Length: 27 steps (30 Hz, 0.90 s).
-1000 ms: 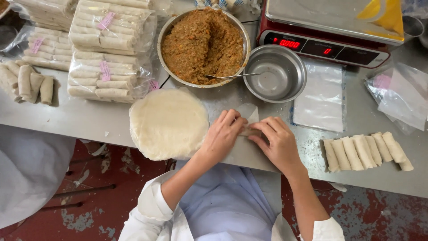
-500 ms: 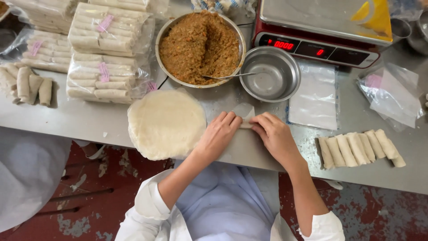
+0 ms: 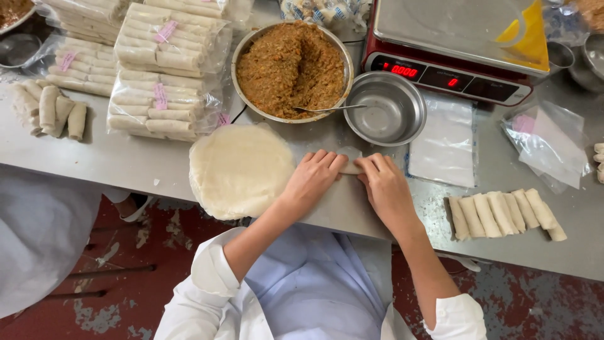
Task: A person is manually assembling food rolls by placing filling on a wrapper and rolling it up on a production table.
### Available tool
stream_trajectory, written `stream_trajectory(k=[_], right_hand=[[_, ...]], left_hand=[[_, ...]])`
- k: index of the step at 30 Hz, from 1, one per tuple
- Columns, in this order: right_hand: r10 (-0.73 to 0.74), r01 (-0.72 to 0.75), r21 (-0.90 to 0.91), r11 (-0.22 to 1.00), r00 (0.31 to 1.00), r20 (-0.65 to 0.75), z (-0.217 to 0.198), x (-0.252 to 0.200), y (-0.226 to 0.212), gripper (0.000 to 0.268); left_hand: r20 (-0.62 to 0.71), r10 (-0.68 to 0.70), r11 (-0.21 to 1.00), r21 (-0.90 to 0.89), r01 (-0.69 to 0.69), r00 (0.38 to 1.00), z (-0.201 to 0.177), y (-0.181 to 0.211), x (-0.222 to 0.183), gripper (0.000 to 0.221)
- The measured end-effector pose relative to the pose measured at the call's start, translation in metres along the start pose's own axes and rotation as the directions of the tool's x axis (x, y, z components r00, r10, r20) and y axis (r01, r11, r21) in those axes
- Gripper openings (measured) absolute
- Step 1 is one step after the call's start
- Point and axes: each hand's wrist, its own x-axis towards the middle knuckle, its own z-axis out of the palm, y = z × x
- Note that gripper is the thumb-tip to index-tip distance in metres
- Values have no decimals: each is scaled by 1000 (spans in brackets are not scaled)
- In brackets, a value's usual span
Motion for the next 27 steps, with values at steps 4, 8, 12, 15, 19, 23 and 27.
stream_trajectory(k=[4,8,12,15,19,23,27], right_hand=[[-32,33,-62,998,999,28,4,6,4,15],[-67,55,-212,976,997,-48,30,8,16,12],[-122,68,-327,942,982,-145,24,10,5,9],[-126,72,-271,960,974,-187,25,8,9,9],[-89,86,-48,995,995,-47,11,4,12,21],[-81,36,303,952,987,137,-29,5,3,18],[-3,-157,512,844,955,297,-53,0,-4,22]], left_hand=[[-39,-1,998,63,4,999,24,-5,1,16],[-33,-76,996,39,78,997,34,-5,14,28],[-173,-65,994,73,79,983,33,1,18,10],[-194,-10,986,158,41,981,40,7,9,2],[-100,-11,979,203,31,995,18,18,-1,19],[52,-45,999,-26,47,998,6,22,-14,28],[176,-48,976,-200,84,983,-14,22,-16,25]])
